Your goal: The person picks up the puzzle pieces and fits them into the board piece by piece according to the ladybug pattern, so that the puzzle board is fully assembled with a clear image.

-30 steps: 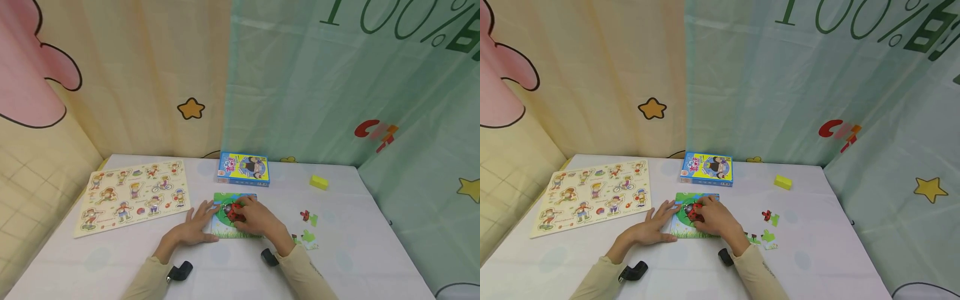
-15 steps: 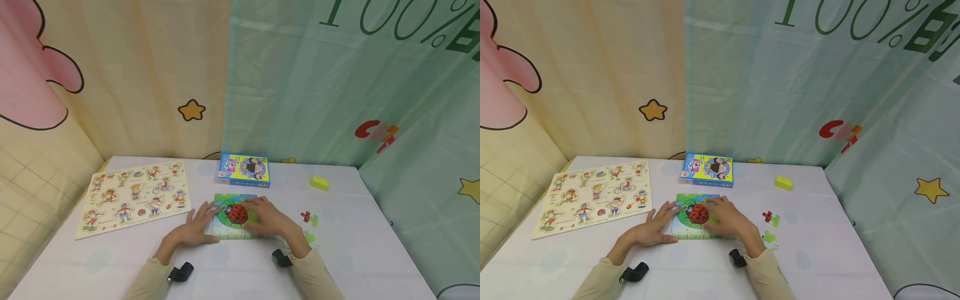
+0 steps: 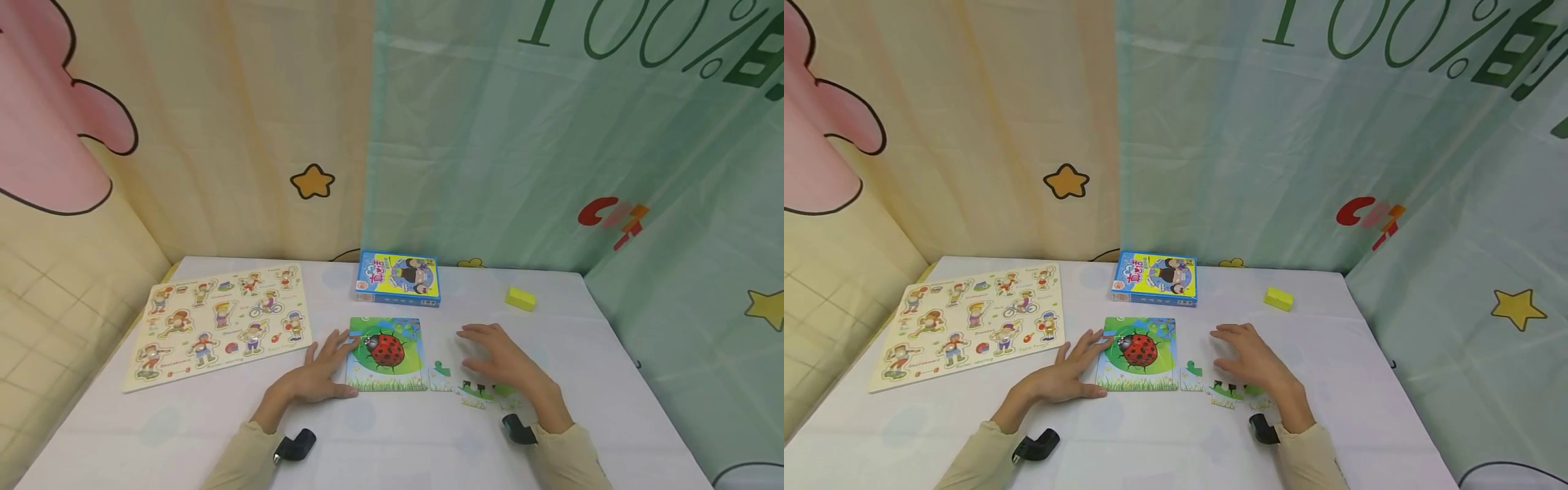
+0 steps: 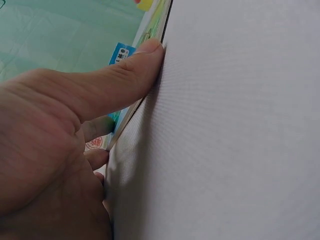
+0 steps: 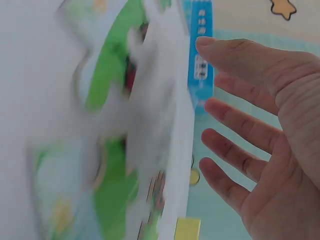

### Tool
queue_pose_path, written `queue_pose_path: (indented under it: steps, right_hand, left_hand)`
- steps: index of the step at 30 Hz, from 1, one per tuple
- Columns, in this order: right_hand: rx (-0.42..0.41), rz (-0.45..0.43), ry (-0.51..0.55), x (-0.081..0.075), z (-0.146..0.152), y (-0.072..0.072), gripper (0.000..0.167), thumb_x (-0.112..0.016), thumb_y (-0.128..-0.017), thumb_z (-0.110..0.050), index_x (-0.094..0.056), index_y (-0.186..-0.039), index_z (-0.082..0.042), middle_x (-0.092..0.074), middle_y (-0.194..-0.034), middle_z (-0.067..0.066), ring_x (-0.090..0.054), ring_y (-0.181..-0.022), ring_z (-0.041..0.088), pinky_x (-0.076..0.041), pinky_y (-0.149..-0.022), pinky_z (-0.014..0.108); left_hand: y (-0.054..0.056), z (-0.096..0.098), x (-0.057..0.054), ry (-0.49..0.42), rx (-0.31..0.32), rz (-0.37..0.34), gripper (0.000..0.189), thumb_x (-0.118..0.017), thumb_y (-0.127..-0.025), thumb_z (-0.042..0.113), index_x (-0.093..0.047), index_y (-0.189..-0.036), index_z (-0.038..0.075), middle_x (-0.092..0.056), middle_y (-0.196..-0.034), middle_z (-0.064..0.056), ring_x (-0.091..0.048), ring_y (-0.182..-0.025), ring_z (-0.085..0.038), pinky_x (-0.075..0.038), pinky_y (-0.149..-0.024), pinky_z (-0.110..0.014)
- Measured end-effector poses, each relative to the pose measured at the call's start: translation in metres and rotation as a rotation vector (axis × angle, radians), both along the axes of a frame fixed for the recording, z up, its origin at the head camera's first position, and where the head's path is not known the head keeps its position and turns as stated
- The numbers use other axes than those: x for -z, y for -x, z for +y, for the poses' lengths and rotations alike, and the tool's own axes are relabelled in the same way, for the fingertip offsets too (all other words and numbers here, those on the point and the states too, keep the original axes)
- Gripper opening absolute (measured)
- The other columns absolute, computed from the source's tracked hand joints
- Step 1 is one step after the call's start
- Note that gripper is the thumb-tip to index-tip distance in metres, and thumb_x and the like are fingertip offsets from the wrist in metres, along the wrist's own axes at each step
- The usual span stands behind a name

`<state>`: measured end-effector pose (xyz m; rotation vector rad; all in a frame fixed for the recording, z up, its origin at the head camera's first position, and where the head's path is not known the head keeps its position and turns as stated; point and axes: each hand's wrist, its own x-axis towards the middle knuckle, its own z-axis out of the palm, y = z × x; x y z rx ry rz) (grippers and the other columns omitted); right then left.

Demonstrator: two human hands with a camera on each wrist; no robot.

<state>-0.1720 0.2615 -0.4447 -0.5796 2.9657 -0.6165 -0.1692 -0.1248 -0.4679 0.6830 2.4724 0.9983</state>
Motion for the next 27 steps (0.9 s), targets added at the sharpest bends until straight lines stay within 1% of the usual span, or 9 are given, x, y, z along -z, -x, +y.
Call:
queue_pose_path:
  steps: [4,6,11,15,20,23,27]
  right_hand:
    - [0.033,-0.021,0.014,0.001,0.022,-0.008,0.051,-0.076,-0.090,-0.024,-0.062,-0.136,-0.010,-0.055,-0.144,0.014,-0.049,-0.128,0.035,-0.047,-0.103,0.055]
    - [0.048,-0.024,0.014,0.002,0.031,-0.011,0.051,-0.076,-0.090,-0.023,-0.062,-0.136,-0.008,-0.055,-0.144,0.016,-0.049,-0.128,0.037,-0.046,-0.105,0.057]
    - [0.065,-0.003,-0.007,0.004,0.048,-0.015,0.050,-0.077,-0.088,-0.021,-0.064,-0.133,-0.005,-0.058,-0.138,0.020,-0.050,-0.127,0.042,-0.044,-0.105,0.060]
    - [0.051,0.020,-0.017,0.005,0.059,-0.016,0.047,-0.079,-0.085,-0.019,-0.067,-0.128,-0.005,-0.062,-0.131,0.018,-0.055,-0.121,0.042,-0.046,-0.102,0.060]
    - [0.019,0.032,-0.014,0.006,0.067,-0.014,0.043,-0.080,-0.086,-0.022,-0.069,-0.125,-0.008,-0.066,-0.125,0.014,-0.059,-0.118,0.039,-0.046,-0.101,0.060]
    - [0.028,0.039,-0.029,0.008,0.067,-0.013,0.040,-0.079,-0.086,-0.023,-0.070,-0.123,-0.009,-0.067,-0.125,0.014,-0.060,-0.118,0.039,-0.046,-0.101,0.060]
    - [0.044,0.064,-0.042,0.009,0.066,-0.012,0.038,-0.078,-0.086,-0.018,-0.071,-0.122,-0.007,-0.068,-0.122,0.014,-0.061,-0.116,0.038,-0.048,-0.100,0.059]
  left_hand:
    - [0.000,0.000,0.000,0.001,-0.002,0.001,0.092,-0.077,-0.087,0.034,-0.026,-0.159,0.008,-0.007,-0.168,-0.018,0.008,-0.154,-0.042,0.012,-0.120,-0.064]
    - [0.000,0.000,0.000,0.001,-0.003,0.001,0.092,-0.077,-0.086,0.034,-0.026,-0.159,0.008,-0.007,-0.168,-0.018,0.008,-0.154,-0.042,0.012,-0.120,-0.065]
    - [0.000,0.000,0.001,0.001,-0.004,0.002,0.092,-0.077,-0.086,0.034,-0.026,-0.159,0.007,-0.007,-0.168,-0.019,0.008,-0.154,-0.042,0.011,-0.120,-0.065]
    - [0.001,0.000,0.003,0.004,-0.001,0.009,0.092,-0.077,-0.087,0.034,-0.026,-0.159,0.008,-0.007,-0.168,-0.019,0.008,-0.154,-0.042,0.011,-0.120,-0.065]
    - [0.002,0.000,0.004,0.010,0.003,0.016,0.092,-0.076,-0.087,0.035,-0.025,-0.159,0.008,-0.008,-0.168,-0.019,0.008,-0.154,-0.042,0.010,-0.120,-0.065]
    - [0.002,0.000,0.005,0.005,0.004,0.016,0.092,-0.076,-0.087,0.035,-0.025,-0.159,0.008,-0.008,-0.168,-0.019,0.008,-0.154,-0.042,0.011,-0.120,-0.065]
    - [0.002,0.000,0.005,0.002,0.007,0.018,0.092,-0.076,-0.087,0.035,-0.026,-0.159,0.008,-0.008,-0.168,-0.019,0.008,-0.154,-0.042,0.010,-0.120,-0.065]
